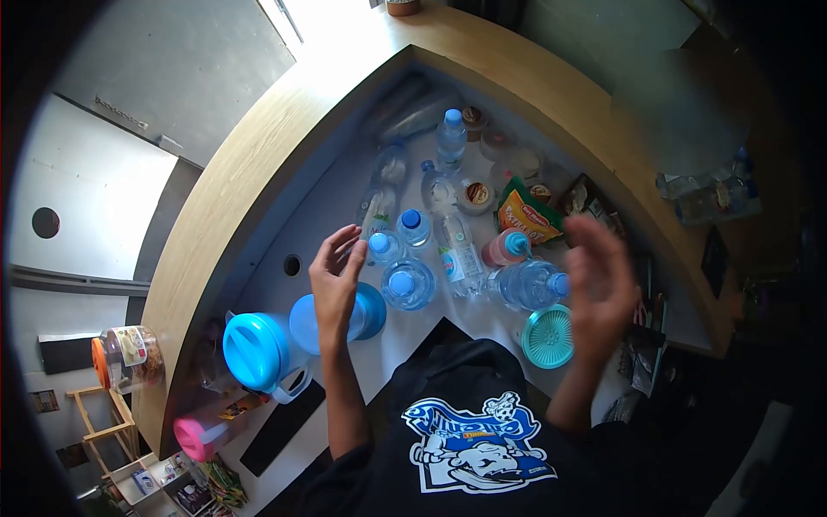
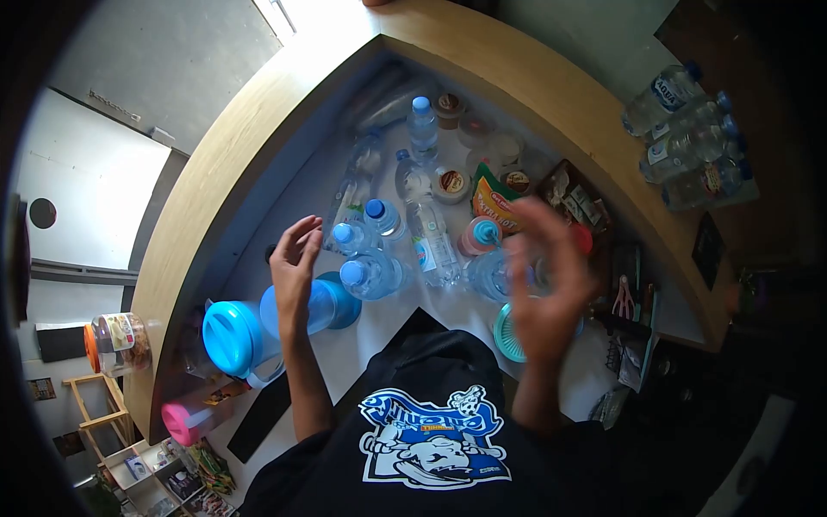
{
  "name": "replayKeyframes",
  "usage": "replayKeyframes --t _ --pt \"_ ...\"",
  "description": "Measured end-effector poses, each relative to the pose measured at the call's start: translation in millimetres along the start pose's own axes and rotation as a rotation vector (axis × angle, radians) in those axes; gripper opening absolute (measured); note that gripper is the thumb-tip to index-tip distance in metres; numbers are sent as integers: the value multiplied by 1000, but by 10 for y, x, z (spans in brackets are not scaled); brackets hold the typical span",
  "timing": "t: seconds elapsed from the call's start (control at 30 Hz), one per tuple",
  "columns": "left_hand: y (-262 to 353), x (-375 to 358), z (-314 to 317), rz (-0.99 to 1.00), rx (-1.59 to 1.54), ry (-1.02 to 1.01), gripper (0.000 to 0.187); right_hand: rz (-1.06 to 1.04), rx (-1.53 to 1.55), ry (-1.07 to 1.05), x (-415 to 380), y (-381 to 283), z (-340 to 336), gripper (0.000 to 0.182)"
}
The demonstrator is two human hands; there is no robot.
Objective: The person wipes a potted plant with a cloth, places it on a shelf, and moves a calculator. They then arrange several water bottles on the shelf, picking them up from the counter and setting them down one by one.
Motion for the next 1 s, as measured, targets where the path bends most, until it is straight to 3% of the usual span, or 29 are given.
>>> replayKeyframes --t 0.1,0.23,0.33,0.43,0.7,0.87,1.0 --pt "-235 81 129 71 132 -86 46 38 22 -236 -188 112 694 38" --pt "-282 256 292 234 337 -318 53 198 -50 -313 -57 892 1398 51" --pt "-434 365 329 261 461 -443 56 296 -151 -394 50 1471 1726 61" --pt "-585 492 406 124 494 -614 59 304 -190 -449 132 1823 1955 69" --pt "-506 531 542 25 547 -627 60 214 -176 -446 107 2004 2195 70" --pt "-381 574 509 101 370 -580 62 179 -174 -368 120 1899 2097 69" --pt "18 683 452 265 211 -507 62 183 -24 -269 198 1337 1887 70"
Point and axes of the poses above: each hand's wrist, its own x-axis towards the middle knuckle, its own z-axis out of the palm, y = z × x, the point moved 3 cm from there along x, towards the middle knuckle, and after that the axes turned 14 degrees about z, right-handed, at the moved point
